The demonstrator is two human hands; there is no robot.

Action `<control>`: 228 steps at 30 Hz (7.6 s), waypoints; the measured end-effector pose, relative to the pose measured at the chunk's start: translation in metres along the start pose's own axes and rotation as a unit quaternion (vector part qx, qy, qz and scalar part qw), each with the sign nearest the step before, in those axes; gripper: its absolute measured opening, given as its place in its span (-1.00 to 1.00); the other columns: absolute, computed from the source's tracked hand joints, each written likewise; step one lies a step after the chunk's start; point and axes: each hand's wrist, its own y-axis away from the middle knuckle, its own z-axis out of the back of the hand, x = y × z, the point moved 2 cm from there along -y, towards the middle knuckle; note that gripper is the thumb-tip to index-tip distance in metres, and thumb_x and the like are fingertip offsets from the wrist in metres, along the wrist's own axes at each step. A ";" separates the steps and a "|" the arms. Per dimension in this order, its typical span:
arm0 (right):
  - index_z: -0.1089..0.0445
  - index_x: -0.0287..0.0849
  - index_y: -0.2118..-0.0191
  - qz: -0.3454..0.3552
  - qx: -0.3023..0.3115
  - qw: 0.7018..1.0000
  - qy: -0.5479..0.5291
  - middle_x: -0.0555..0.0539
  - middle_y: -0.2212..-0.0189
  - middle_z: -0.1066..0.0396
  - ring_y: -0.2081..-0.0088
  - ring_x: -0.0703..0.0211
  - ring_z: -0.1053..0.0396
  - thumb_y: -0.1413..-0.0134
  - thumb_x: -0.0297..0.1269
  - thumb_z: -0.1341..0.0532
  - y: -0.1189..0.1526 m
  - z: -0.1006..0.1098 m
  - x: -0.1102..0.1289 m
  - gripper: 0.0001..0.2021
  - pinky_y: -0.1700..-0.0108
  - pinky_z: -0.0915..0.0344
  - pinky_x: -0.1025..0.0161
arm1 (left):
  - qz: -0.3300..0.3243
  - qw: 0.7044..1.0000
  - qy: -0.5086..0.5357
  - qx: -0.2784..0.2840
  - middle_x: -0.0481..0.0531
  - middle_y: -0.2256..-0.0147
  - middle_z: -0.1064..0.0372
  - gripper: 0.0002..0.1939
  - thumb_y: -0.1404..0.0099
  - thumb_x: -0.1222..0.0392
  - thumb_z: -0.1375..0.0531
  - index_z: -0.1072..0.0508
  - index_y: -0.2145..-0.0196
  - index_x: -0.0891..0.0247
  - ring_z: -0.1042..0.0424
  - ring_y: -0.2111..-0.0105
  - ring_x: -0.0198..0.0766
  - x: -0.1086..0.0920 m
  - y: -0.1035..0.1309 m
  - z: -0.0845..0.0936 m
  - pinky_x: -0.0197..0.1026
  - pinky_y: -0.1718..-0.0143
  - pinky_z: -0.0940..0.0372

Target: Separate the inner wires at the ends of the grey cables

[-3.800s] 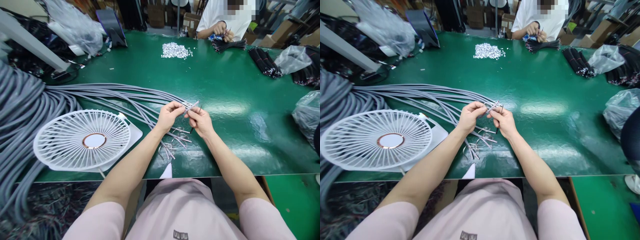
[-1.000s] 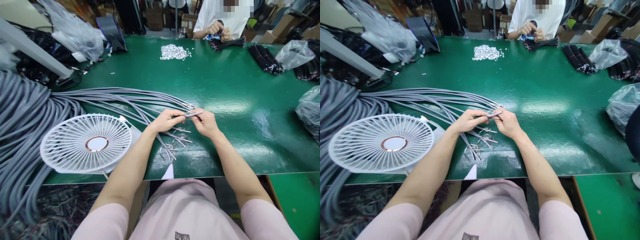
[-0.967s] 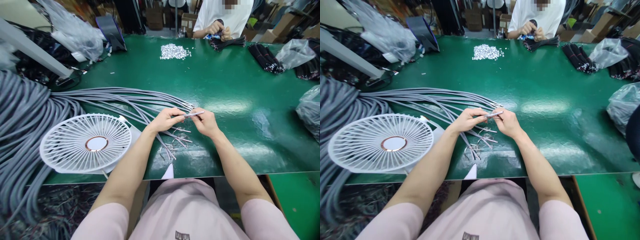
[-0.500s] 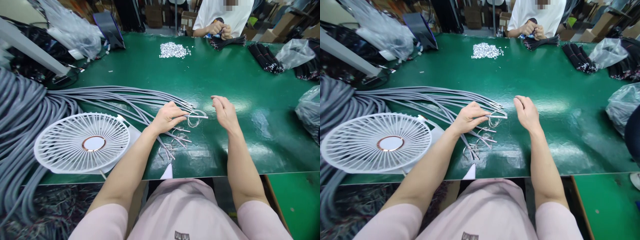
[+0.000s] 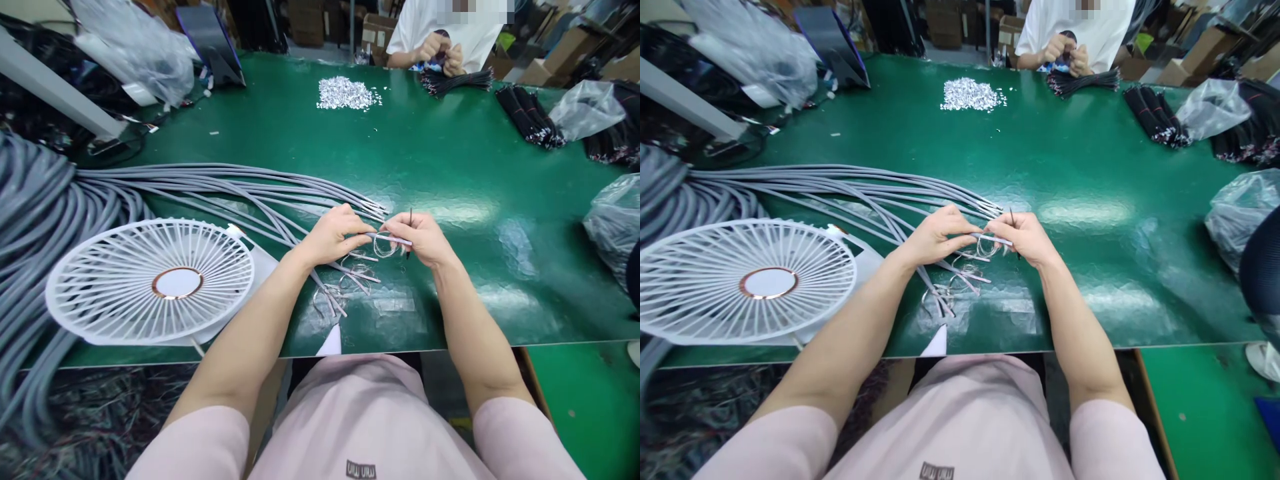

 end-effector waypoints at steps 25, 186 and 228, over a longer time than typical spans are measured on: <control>-0.61 -0.16 0.17 0.285 -0.227 0.896 0.253 -0.03 0.48 -0.55 0.53 0.26 -0.38 -0.14 -0.24 -0.26 0.012 -0.026 -0.004 -0.78 0.40 -0.29 0.28 | 0.138 0.984 0.063 -0.098 0.01 0.47 -0.51 -0.70 -0.34 0.02 -0.20 -0.63 0.24 0.28 -0.35 0.46 -0.32 0.006 -0.001 -0.019 -0.27 0.37 -0.19; -0.59 -0.11 0.34 0.235 -0.125 0.962 0.064 -0.01 0.44 -0.55 0.48 0.24 -0.44 0.04 -0.20 -0.40 -0.003 -0.010 -0.014 -0.87 0.50 -0.30 0.32 | 0.174 0.946 0.252 -0.104 0.02 0.35 -0.53 -0.79 -0.22 0.11 -0.27 -0.58 0.27 0.29 -0.38 0.43 -0.36 -0.010 -0.009 -0.009 -0.30 0.37 -0.25; -0.49 -0.18 0.39 0.189 -0.039 0.976 0.097 0.05 0.55 -0.42 0.57 0.35 -0.26 0.00 -0.25 -0.34 -0.007 -0.008 -0.016 -0.89 0.52 -0.21 0.35 | 0.291 0.872 0.333 -0.209 -0.07 0.49 -0.36 -0.62 -0.17 -0.15 -0.28 -0.46 0.43 0.27 -0.28 0.47 -0.38 0.011 -0.008 -0.026 -0.28 0.35 -0.22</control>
